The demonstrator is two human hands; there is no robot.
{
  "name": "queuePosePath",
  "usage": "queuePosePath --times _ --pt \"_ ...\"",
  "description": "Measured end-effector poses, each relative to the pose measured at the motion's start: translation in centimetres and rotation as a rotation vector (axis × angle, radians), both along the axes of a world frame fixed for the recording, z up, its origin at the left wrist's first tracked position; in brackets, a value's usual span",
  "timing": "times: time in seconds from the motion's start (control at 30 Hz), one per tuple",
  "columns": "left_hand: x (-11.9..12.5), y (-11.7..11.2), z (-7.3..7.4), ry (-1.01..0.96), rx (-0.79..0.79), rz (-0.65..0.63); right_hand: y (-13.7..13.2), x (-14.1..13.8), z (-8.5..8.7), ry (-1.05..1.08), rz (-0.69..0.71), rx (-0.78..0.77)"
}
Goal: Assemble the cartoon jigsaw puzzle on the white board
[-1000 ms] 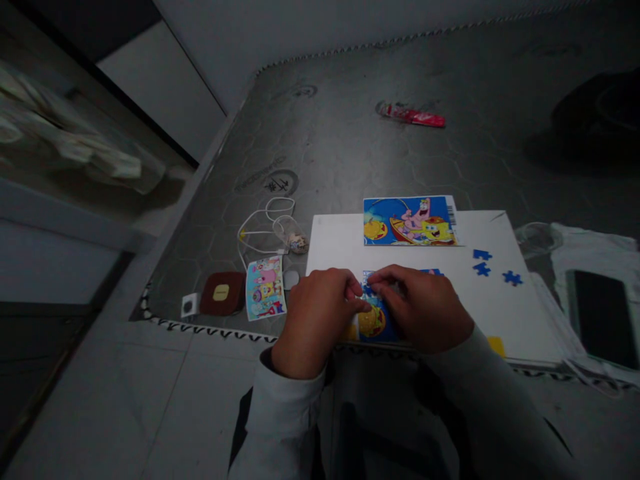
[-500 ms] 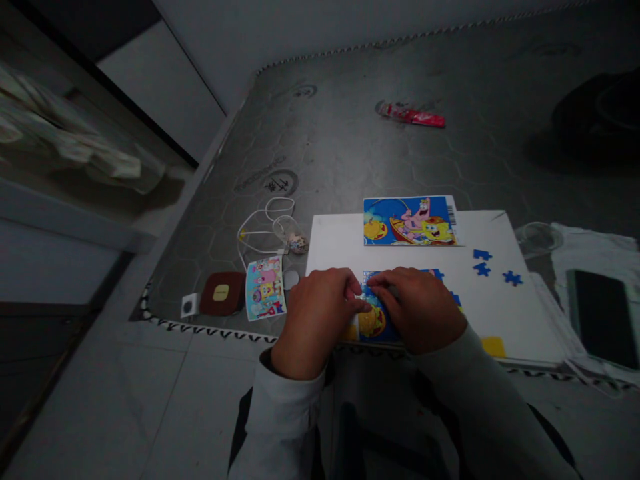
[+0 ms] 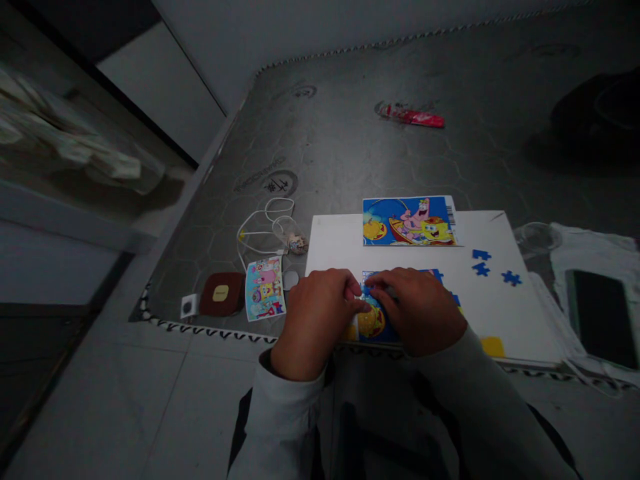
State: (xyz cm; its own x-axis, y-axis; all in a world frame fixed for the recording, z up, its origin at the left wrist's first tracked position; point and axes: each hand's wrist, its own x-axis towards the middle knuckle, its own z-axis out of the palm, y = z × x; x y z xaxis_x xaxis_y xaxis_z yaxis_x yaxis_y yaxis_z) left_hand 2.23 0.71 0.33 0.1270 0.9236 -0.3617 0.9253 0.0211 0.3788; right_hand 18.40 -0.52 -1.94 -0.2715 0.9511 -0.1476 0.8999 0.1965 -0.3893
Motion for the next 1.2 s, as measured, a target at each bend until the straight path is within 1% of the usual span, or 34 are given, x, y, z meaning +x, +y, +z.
queuePosePath --times 0.13,0.3,0.43,0.6,0.93,1.03,1.1,1.2 --pt "0.0 0.0 0.0 0.003 -0.009 0.013 -0.1 0.0 0.1 0.003 -0.018 -0.009" --pt "0.0 0.0 0.1 0.005 -0.007 0.007 -0.1 -0.1 0.0 -0.013 0.002 0.02" --pt "0.1 -0.1 0.2 0.012 -0.013 0.013 -0.1 -0.3 -0.3 -0.029 -0.018 0.057" --pt "0.1 -0.1 0.1 0.012 -0.004 0.013 -0.3 -0.3 -0.6 0.008 -0.024 0.11" --pt "0.2 -0.1 0.3 0.016 -0.008 0.008 -0.4 -0.6 -0.2 -0.045 -0.073 0.098" --pt "0.2 -0.2 0.4 0.007 -0.004 -0.006 -0.5 -0.4 -0.3 -0.034 -0.064 0.132" --pt "0.2 -0.2 0.6 -0.014 0.029 -0.008 -0.5 0.0 -0.4 -0.021 -0.055 0.164" --pt "0.3 -0.1 0.7 -0.073 0.163 0.025 -0.5 0.5 -0.4 0.004 -0.056 0.198"
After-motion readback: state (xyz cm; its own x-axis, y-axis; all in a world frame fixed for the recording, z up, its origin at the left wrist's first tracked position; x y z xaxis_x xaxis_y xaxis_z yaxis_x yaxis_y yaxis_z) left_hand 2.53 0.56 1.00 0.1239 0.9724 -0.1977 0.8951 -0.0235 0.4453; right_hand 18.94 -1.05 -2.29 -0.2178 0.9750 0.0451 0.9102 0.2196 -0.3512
